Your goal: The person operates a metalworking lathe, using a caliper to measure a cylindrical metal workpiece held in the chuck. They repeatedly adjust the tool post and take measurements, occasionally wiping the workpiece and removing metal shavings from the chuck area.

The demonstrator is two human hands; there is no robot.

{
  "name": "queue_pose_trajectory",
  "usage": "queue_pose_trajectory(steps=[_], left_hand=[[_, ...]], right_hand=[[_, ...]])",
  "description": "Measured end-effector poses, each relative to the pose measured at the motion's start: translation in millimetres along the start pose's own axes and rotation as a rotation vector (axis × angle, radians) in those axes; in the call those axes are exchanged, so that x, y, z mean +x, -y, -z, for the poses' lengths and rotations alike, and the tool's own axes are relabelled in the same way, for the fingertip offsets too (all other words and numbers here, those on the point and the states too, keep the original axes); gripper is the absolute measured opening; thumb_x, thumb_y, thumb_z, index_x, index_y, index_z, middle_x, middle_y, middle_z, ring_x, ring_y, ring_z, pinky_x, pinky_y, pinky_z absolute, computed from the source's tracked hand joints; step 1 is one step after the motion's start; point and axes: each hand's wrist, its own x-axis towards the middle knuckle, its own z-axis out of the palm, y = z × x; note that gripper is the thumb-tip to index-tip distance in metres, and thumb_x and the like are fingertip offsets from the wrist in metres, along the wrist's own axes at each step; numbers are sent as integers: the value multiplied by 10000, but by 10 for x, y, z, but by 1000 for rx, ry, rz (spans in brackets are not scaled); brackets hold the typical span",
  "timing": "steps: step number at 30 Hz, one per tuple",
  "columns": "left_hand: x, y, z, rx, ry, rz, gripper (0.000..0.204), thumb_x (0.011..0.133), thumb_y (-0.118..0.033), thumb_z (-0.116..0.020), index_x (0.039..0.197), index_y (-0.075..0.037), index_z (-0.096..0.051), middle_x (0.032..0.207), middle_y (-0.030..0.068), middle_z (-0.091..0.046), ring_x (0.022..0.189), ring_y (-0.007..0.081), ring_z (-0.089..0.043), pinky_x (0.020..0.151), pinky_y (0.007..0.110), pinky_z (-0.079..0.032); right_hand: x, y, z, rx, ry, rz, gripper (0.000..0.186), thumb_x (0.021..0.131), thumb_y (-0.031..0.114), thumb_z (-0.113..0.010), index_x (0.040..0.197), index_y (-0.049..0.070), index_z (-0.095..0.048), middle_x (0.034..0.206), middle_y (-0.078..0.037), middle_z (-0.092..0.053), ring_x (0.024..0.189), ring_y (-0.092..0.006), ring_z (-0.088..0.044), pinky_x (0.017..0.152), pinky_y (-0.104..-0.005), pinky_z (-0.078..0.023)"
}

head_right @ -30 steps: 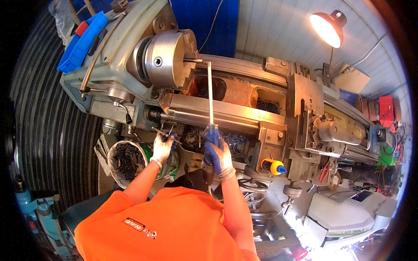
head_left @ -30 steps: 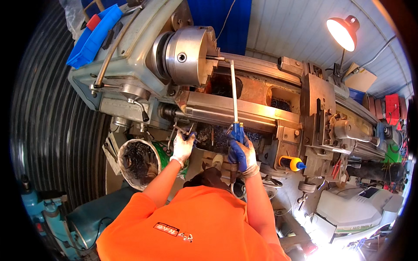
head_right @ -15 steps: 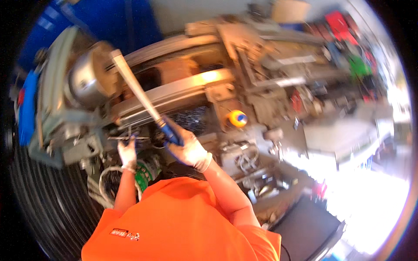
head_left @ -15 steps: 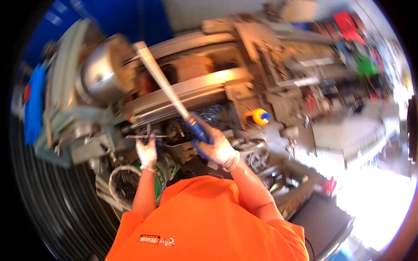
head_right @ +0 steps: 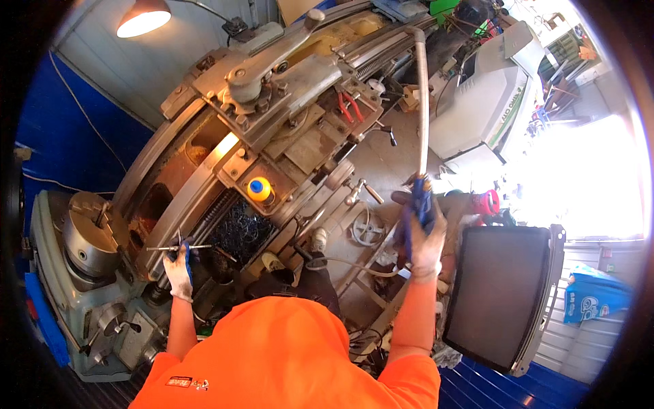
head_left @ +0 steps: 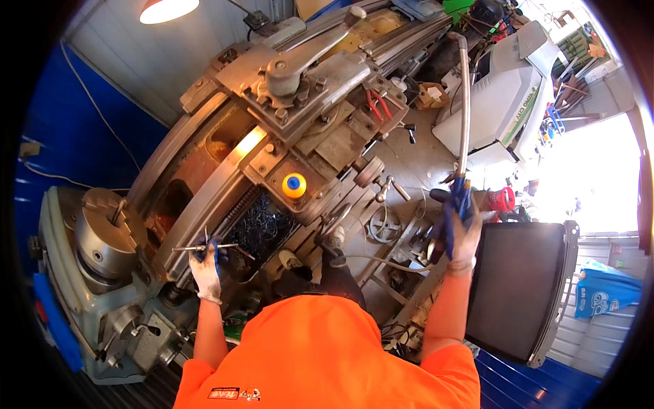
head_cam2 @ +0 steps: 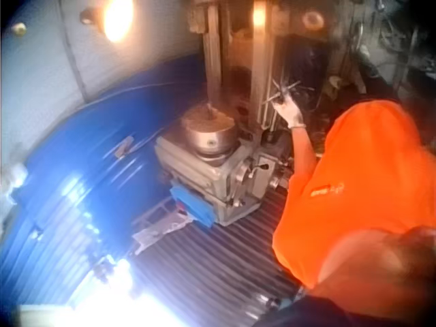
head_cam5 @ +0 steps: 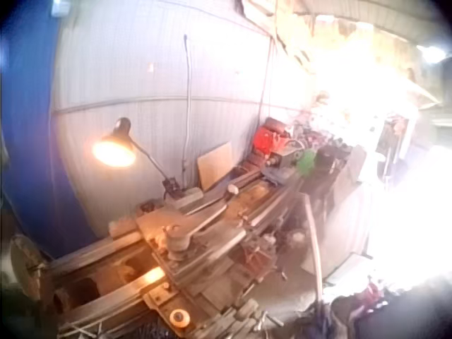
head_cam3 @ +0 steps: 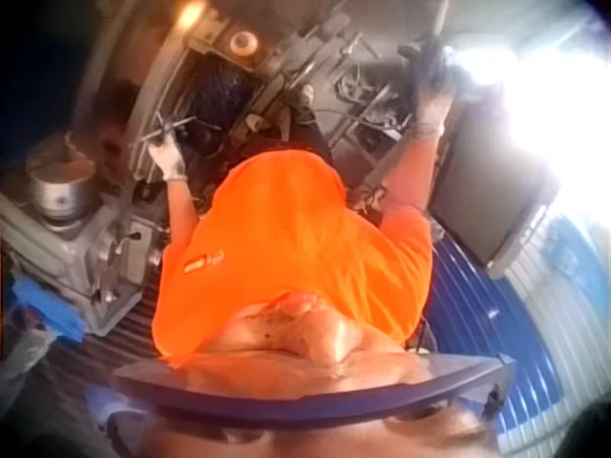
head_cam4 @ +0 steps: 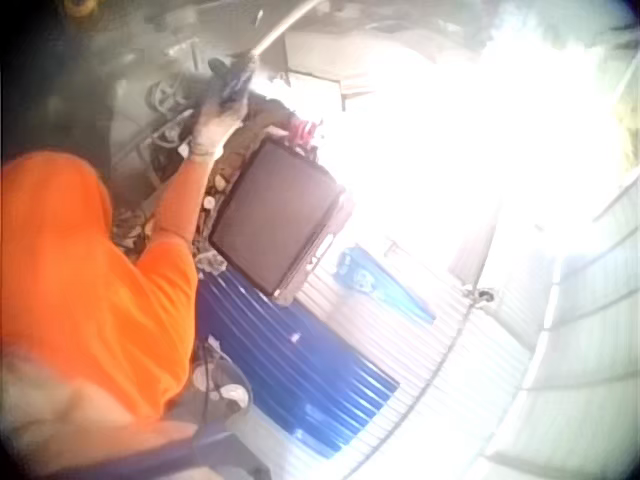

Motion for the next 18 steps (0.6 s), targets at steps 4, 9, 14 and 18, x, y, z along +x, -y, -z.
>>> queue_pose_trajectory(steps=[4, 9, 14, 18], left_hand=[[-43, -22, -44, 40, -22, 44, 278, 977, -77, -651, 1242, -58, -570, 981, 71, -710, 729, 139, -659, 618, 277, -545], [-271, -165, -309, 88, -188, 12, 230, 994, -133, -623, 1185, -6, -639, 1019, 86, -722, 719, 129, -652, 600, 266, -527], [-546, -133, -357, 167, -318, 41, 247, 982, -106, -636, 1214, -33, -589, 1035, 88, -726, 683, 133, -652, 562, 276, -546], [-674, 7, -349, 182, -330, 92, 209, 990, -96, -615, 1188, -36, -591, 1022, 101, -729, 667, 130, -643, 554, 275, -536]], right_hand=[[1061, -203, 271, -463, -68, 182, 555, 867, 107, -601, 1419, 78, -555, 825, -121, -711, 694, -131, -637, 663, -320, -525], [2444, -639, 99, -805, 5, 287, 626, 882, 334, -641, 1458, 138, -495, 1020, -274, -694, 971, -409, -690, 875, -483, -523], [3171, -1216, -374, -999, 95, 128, 638, 953, 442, -498, 1481, 87, -442, 1177, -298, -651, 1096, -442, -640, 968, -485, -502], [3461, -1457, -635, -1076, 207, 199, 614, 965, 428, -476, 1491, 123, -388, 1184, -292, -640, 1092, -430, -643, 954, -494, -511]])
